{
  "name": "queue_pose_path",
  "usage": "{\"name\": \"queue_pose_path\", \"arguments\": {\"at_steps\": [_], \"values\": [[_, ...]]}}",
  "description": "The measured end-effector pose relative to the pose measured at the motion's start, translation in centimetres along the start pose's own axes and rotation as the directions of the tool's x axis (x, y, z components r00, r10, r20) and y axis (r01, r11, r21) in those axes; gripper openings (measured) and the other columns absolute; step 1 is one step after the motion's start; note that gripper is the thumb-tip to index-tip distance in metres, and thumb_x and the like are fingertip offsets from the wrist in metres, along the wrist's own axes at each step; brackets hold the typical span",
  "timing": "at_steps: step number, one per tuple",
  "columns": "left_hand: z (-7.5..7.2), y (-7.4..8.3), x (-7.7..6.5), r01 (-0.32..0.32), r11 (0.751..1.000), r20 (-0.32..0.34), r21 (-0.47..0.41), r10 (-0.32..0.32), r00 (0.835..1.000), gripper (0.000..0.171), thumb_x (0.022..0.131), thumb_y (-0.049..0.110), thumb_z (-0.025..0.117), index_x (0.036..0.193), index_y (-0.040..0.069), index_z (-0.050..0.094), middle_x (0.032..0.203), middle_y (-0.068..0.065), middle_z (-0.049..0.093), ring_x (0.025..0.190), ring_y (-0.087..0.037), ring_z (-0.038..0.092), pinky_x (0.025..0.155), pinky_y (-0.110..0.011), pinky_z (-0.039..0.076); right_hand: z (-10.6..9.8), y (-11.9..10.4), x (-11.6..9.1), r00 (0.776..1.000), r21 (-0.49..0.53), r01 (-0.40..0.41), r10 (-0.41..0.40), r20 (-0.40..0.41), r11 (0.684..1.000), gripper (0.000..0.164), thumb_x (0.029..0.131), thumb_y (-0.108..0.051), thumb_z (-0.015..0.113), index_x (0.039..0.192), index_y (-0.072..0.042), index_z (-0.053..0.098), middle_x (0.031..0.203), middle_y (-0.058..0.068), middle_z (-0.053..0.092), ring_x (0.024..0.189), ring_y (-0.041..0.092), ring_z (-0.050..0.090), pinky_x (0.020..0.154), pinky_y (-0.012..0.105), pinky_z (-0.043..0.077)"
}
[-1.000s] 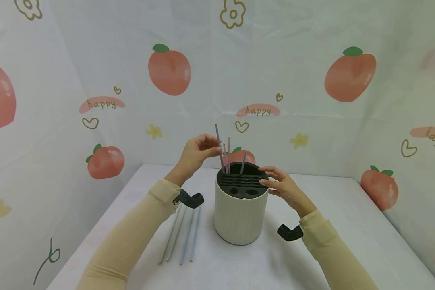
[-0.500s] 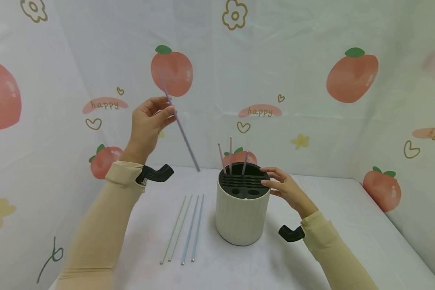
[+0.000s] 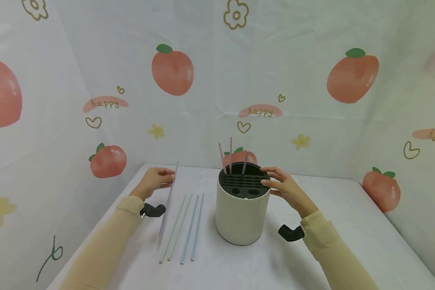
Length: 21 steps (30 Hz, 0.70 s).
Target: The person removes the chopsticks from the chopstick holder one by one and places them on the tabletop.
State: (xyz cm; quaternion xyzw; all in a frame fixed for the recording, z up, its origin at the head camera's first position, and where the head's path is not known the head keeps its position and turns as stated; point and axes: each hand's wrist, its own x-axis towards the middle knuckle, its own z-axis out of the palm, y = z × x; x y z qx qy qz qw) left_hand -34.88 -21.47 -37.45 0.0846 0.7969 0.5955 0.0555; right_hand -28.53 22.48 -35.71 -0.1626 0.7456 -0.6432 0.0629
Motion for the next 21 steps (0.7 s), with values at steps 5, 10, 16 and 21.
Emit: {"name": "queue_pose_path", "arguments": {"at_steps": [5,10,16,21], "values": [[0.9,-3.9,-0.1,0.124,0.991,0.013,0.057,-0.125,0.992,0.041,0.092,0.005,0.064,0.125,-0.016,0.053,0.104,-0.017,0.068,0.081,-0.011,0.065,0.073,-0.021,0.058,-0.1,0.0,0.0,1.000,-0.001,-0.001,0.001,0.001,1.000,0.042,0.094,-0.016,0.062,0.134,-0.012,0.049,0.137,0.012,0.045,0.102,0.007,0.061,0.089,0.028,0.050],[1.8,-6.2,-0.7,0.213,0.971,-0.004,0.109,-0.213,0.977,0.036,0.089,0.003,0.066,0.120,-0.014,0.058,0.098,-0.016,0.069,0.072,-0.008,0.062,0.067,-0.021,0.058,0.0,0.0,0.1,1.000,-0.004,-0.010,0.010,-0.004,1.000,0.044,0.094,-0.016,0.062,0.135,-0.010,0.047,0.137,0.012,0.045,0.103,0.007,0.061,0.090,0.029,0.049],[2.6,-7.7,-1.3,0.267,0.956,-0.027,0.122,-0.266,0.964,0.030,0.086,0.000,0.068,0.113,-0.013,0.063,0.096,-0.013,0.068,0.072,-0.010,0.061,0.066,-0.022,0.058,-0.1,0.0,0.1,1.000,-0.008,-0.006,0.006,-0.001,1.000,0.044,0.094,-0.017,0.062,0.135,-0.010,0.048,0.144,0.021,0.039,0.104,0.007,0.060,0.093,0.032,0.047],[2.9,-8.4,-1.2,0.267,0.958,-0.057,0.105,-0.262,0.963,0.028,0.083,-0.002,0.071,0.109,-0.013,0.065,0.091,-0.011,0.069,0.070,-0.009,0.062,0.066,-0.023,0.059,-0.1,0.0,0.0,1.000,-0.006,-0.001,0.001,0.000,1.000,0.043,0.094,-0.017,0.062,0.135,-0.011,0.048,0.140,0.017,0.042,0.104,0.007,0.061,0.091,0.030,0.049]]}}
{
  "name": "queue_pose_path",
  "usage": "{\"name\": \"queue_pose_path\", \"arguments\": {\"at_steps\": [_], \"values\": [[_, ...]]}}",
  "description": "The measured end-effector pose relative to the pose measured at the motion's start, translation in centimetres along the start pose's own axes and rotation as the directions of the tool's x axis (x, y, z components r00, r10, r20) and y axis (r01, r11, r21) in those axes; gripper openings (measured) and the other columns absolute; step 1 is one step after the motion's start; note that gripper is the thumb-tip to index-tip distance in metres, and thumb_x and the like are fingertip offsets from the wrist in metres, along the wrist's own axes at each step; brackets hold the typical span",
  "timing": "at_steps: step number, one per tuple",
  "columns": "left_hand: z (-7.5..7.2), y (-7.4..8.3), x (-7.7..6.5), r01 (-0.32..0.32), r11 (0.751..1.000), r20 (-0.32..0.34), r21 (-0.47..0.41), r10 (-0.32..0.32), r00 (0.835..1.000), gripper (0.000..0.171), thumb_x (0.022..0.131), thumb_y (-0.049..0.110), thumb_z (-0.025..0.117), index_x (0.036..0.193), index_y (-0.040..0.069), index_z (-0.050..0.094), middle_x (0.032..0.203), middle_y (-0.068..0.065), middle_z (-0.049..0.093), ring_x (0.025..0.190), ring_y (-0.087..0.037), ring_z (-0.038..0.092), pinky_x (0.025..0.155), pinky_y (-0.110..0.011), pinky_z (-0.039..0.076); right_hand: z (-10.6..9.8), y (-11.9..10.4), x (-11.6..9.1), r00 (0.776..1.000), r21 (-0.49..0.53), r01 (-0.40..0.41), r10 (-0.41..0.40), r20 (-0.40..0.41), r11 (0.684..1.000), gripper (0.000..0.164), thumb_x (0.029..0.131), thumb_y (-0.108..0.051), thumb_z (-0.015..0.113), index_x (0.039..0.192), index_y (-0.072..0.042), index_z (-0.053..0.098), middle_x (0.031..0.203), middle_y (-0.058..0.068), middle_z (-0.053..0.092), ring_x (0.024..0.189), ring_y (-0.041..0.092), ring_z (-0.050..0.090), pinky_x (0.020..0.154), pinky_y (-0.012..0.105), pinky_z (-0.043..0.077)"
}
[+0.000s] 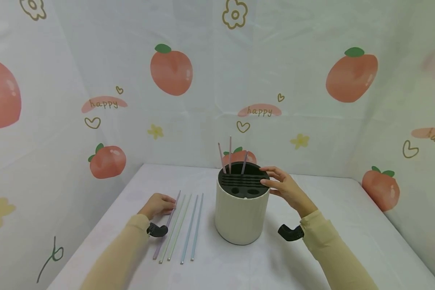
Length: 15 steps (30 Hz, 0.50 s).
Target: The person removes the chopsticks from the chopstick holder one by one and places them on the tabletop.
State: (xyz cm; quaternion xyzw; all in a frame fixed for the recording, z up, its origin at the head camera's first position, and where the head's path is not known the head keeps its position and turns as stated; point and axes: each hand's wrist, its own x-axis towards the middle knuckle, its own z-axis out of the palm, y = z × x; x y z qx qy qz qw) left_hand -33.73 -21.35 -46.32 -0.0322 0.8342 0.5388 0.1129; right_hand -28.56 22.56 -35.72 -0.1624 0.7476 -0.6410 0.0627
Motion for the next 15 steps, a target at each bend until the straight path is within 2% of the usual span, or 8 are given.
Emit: {"name": "queue_pose_path", "arguments": {"at_steps": [6,12,15], "values": [[0.42,-0.17,0.09,-0.014,1.000,-0.018,0.003,0.014,1.000,0.027,0.080,-0.003,0.074,0.104,-0.012,0.066,0.089,-0.011,0.068,0.069,-0.010,0.064,0.065,-0.023,0.059,-0.01,0.02,-0.05,1.000,-0.007,-0.003,0.003,-0.009,1.000,0.043,0.094,-0.018,0.063,0.134,-0.012,0.049,0.131,0.005,0.049,0.104,0.007,0.061,0.090,0.029,0.049],[0.93,0.25,-0.23,0.009,0.999,-0.063,0.048,-0.006,0.998,0.023,0.078,-0.003,0.075,0.099,-0.010,0.067,0.084,-0.010,0.067,0.064,-0.009,0.062,0.061,-0.021,0.058,0.02,0.01,0.05,1.000,-0.010,-0.007,0.007,-0.011,1.000,0.043,0.094,-0.018,0.063,0.134,-0.012,0.049,0.135,0.011,0.047,0.106,0.007,0.060,0.095,0.035,0.046],[0.93,0.56,-0.52,0.011,0.999,-0.060,0.052,-0.008,0.998,0.020,0.078,-0.002,0.076,0.095,-0.008,0.068,0.083,-0.011,0.066,0.064,-0.010,0.063,0.060,-0.020,0.057,0.06,0.05,0.07,1.000,-0.009,-0.001,0.001,-0.006,1.000,0.043,0.094,-0.018,0.062,0.135,-0.011,0.048,0.133,0.008,0.048,0.105,0.007,0.060,0.094,0.034,0.047]]}}
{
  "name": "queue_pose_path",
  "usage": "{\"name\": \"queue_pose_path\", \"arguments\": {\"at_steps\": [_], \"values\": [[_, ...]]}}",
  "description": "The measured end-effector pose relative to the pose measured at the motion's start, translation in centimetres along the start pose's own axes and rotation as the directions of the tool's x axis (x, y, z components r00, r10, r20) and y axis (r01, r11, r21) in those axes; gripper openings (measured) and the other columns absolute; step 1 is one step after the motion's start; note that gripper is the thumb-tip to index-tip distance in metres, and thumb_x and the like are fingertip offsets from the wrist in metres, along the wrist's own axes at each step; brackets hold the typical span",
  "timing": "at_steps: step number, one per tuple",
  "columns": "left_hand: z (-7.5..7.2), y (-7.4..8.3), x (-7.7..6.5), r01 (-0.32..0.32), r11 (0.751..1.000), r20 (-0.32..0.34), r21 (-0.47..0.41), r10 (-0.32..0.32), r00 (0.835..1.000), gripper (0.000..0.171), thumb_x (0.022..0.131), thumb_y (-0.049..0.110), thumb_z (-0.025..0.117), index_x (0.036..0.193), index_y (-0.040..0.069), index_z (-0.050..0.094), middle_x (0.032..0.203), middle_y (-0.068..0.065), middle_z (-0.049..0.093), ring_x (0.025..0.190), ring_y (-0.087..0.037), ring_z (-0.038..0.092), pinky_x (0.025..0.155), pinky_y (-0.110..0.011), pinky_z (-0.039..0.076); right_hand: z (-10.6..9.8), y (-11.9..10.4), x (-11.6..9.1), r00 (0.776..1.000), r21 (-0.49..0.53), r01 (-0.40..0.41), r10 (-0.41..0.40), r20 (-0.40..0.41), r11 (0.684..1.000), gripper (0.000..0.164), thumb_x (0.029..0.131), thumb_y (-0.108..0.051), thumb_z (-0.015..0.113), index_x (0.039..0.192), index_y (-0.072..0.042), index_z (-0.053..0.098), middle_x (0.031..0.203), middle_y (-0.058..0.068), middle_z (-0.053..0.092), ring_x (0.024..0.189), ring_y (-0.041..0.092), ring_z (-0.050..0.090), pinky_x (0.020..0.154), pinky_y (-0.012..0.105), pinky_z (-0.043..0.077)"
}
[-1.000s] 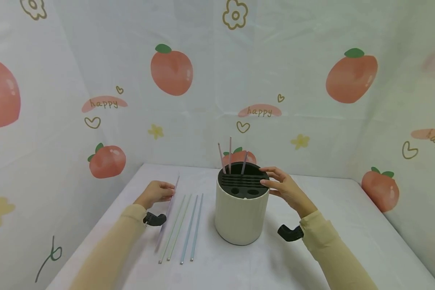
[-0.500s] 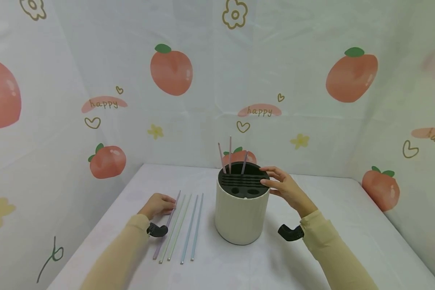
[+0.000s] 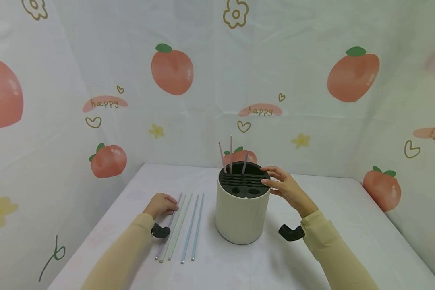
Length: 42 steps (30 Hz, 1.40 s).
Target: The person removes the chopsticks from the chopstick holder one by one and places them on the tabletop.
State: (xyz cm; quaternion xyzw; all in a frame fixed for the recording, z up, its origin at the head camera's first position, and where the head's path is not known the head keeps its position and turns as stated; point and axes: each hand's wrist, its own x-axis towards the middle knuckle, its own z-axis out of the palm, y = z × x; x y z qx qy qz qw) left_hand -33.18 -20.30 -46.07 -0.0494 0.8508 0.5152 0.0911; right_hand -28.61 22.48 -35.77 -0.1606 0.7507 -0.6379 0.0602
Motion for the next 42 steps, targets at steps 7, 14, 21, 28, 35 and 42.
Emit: {"name": "queue_pose_path", "arguments": {"at_steps": [7,14,21,28,35,42], "values": [[-0.1,0.0,0.3,0.003,1.000,0.008,0.011,-0.003,1.000,0.018,0.076,-0.001,0.077,0.091,-0.006,0.068,0.081,-0.010,0.066,0.064,-0.010,0.063,0.060,-0.020,0.057,0.0,-0.3,-0.1,1.000,-0.010,0.011,-0.011,0.003,1.000,0.042,0.095,-0.017,0.061,0.135,-0.011,0.048,0.132,0.007,0.049,0.106,0.007,0.060,0.094,0.034,0.048],[0.3,-0.1,0.4,0.017,0.999,-0.026,0.028,-0.017,1.000,0.020,0.077,-0.002,0.076,0.094,-0.007,0.067,0.082,-0.009,0.066,0.064,-0.010,0.062,0.059,-0.019,0.056,-0.1,-0.2,0.0,1.000,-0.004,0.011,-0.011,0.004,1.000,0.043,0.095,-0.017,0.062,0.135,-0.011,0.048,0.129,0.003,0.051,0.105,0.007,0.060,0.093,0.032,0.049],[0.1,0.1,0.1,0.005,1.000,-0.001,0.023,-0.005,1.000,0.024,0.078,-0.002,0.075,0.099,-0.009,0.066,0.082,-0.009,0.065,0.064,-0.010,0.061,0.059,-0.019,0.056,-0.1,-0.2,0.0,1.000,-0.005,0.007,-0.006,0.007,1.000,0.043,0.095,-0.016,0.061,0.135,-0.011,0.048,0.132,0.004,0.049,0.105,0.007,0.060,0.091,0.029,0.049],[-1.0,1.4,0.0,0.011,1.000,0.037,-0.017,-0.010,0.999,0.034,0.084,0.006,0.072,0.114,-0.007,0.063,0.094,-0.012,0.068,0.075,-0.013,0.065,0.069,-0.024,0.059,-0.1,-0.2,0.0,1.000,-0.004,0.007,-0.007,0.004,1.000,0.041,0.095,-0.016,0.061,0.134,-0.012,0.049,0.134,0.009,0.047,0.105,0.007,0.060,0.092,0.031,0.048],[-2.4,7.3,-0.4,-0.159,0.970,0.084,-0.183,0.176,0.981,0.042,0.093,0.013,0.065,0.128,-0.007,0.053,0.111,-0.011,0.063,0.095,-0.019,0.064,0.088,-0.031,0.057,-0.1,-0.1,0.0,1.000,-0.005,0.008,-0.008,0.012,1.000,0.041,0.095,-0.016,0.061,0.135,-0.012,0.048,0.136,0.012,0.046,0.106,0.008,0.060,0.095,0.034,0.047],[-1.2,14.9,-2.6,-0.391,0.853,0.060,-0.346,0.436,0.898,0.031,0.092,0.009,0.065,0.121,-0.001,0.058,0.102,-0.001,0.061,0.096,-0.016,0.064,0.088,-0.030,0.057,0.0,0.0,0.0,1.000,0.003,0.007,-0.007,0.008,1.000,0.044,0.095,-0.016,0.062,0.135,-0.010,0.047,0.129,0.003,0.050,0.105,0.008,0.060,0.090,0.029,0.050]]}}
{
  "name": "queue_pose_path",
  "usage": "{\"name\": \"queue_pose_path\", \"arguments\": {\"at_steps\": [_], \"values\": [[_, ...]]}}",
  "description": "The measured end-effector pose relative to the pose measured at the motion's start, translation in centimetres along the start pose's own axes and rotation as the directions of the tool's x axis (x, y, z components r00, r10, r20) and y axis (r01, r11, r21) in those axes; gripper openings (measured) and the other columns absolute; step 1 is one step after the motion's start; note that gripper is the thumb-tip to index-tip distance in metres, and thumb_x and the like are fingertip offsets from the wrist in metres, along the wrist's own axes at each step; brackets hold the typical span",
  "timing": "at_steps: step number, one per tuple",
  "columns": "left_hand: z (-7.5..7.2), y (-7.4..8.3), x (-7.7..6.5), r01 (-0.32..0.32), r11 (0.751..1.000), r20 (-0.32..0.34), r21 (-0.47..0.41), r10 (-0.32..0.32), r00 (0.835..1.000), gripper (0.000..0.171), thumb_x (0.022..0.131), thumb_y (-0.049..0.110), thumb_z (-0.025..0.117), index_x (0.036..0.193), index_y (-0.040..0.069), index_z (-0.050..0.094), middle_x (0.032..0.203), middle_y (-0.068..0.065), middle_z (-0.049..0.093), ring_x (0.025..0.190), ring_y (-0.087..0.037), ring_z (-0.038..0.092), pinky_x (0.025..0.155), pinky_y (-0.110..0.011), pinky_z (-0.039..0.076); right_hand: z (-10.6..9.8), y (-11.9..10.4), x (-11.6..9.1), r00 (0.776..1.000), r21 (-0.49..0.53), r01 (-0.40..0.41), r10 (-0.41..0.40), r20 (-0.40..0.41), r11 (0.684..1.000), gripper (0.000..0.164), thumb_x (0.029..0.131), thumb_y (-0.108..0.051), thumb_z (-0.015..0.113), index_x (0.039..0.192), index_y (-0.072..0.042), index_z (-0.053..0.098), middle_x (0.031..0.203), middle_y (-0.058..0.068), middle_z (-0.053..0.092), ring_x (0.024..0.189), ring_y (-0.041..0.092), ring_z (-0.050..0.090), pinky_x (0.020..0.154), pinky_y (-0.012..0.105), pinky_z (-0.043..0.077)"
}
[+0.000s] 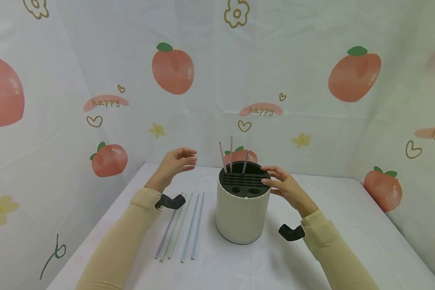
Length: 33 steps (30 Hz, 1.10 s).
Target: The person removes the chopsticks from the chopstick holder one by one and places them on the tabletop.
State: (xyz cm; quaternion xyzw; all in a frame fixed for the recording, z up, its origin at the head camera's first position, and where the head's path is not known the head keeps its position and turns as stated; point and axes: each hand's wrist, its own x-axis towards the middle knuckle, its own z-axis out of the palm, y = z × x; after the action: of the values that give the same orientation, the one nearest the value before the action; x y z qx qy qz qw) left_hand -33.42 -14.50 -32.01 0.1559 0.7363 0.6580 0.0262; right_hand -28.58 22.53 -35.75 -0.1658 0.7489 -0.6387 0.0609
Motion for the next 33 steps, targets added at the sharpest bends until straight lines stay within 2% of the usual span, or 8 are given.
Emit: {"name": "queue_pose_path", "arguments": {"at_steps": [3,5,9,13,16,18,23,33], "values": [[1.9,1.6,0.2,-0.073,0.997,0.035,-0.014,0.073,0.997,0.030,0.090,0.009,0.068,0.118,0.000,0.061,0.103,0.000,0.061,0.094,-0.013,0.064,0.087,-0.029,0.057,0.0,0.0,0.0,1.000,0.002,0.005,-0.005,0.002,1.000,0.044,0.095,-0.016,0.061,0.136,-0.008,0.046,0.128,0.002,0.050,0.105,0.008,0.060,0.090,0.029,0.050],[3.1,2.3,0.2,-0.108,0.994,0.064,0.005,0.107,0.992,0.031,0.090,0.009,0.068,0.118,-0.001,0.061,0.105,-0.002,0.062,0.095,-0.015,0.064,0.087,-0.031,0.057,0.0,0.0,0.0,1.000,0.003,0.008,-0.008,0.001,1.000,0.044,0.095,-0.016,0.061,0.135,-0.009,0.047,0.128,0.003,0.050,0.105,0.007,0.060,0.091,0.030,0.050],[5.0,2.6,0.4,-0.151,0.987,0.101,0.057,0.145,0.984,0.031,0.090,0.008,0.068,0.118,-0.003,0.061,0.105,-0.004,0.063,0.100,-0.029,0.064,0.090,-0.033,0.057,0.1,0.0,0.0,1.000,0.011,0.010,-0.010,0.006,1.000,0.042,0.095,-0.016,0.061,0.134,-0.010,0.048,0.129,0.005,0.049,0.105,0.008,0.060,0.092,0.032,0.049],[6.1,2.4,0.6,-0.167,0.983,0.102,0.078,0.159,0.982,0.028,0.090,0.008,0.068,0.114,-0.004,0.062,0.102,-0.001,0.065,0.098,-0.025,0.065,0.091,-0.034,0.056,0.1,0.0,0.0,1.000,0.019,0.010,-0.010,0.008,1.000,0.041,0.095,-0.015,0.061,0.133,-0.010,0.049,0.129,0.005,0.049,0.104,0.008,0.061,0.092,0.032,0.049],[6.6,2.1,0.7,-0.171,0.981,0.095,0.097,0.162,0.982,0.024,0.089,0.009,0.069,0.109,-0.002,0.063,0.099,0.001,0.066,0.092,-0.015,0.065,0.091,-0.035,0.055,0.0,0.1,0.0,1.000,0.019,0.012,-0.012,0.008,1.000,0.041,0.095,-0.014,0.061,0.133,-0.010,0.049,0.128,0.004,0.050,0.104,0.008,0.061,0.092,0.031,0.049],[6.9,1.9,0.8,-0.170,0.980,0.091,0.107,0.161,0.983,0.022,0.089,0.010,0.070,0.107,-0.001,0.063,0.097,0.002,0.065,0.091,-0.013,0.064,0.091,-0.035,0.055,0.0,0.1,0.0,1.000,0.019,0.013,-0.013,0.008,1.000,0.041,0.095,-0.015,0.061,0.133,-0.010,0.049,0.127,0.003,0.051,0.104,0.008,0.061,0.092,0.031,0.049],[7.1,1.4,0.8,-0.170,0.979,0.089,0.113,0.160,0.983,0.017,0.088,0.010,0.071,0.103,0.003,0.064,0.095,0.002,0.066,0.090,-0.013,0.064,0.088,-0.033,0.055,0.0,0.0,0.0,1.000,0.018,0.011,-0.011,0.006,1.000,0.041,0.095,-0.015,0.062,0.133,-0.011,0.049,0.127,0.001,0.051,0.104,0.007,0.061,0.091,0.030,0.049],[7.3,1.0,0.8,-0.182,0.979,0.100,0.097,0.172,0.980,0.017,0.087,0.007,0.071,0.102,0.001,0.064,0.094,0.001,0.068,0.088,-0.011,0.064,0.082,-0.027,0.055,0.1,0.0,-0.1,1.000,0.010,0.011,-0.011,0.007,1.000,0.041,0.095,-0.015,0.061,0.134,-0.010,0.048,0.128,0.004,0.050,0.105,0.008,0.060,0.094,0.034,0.048]]}}
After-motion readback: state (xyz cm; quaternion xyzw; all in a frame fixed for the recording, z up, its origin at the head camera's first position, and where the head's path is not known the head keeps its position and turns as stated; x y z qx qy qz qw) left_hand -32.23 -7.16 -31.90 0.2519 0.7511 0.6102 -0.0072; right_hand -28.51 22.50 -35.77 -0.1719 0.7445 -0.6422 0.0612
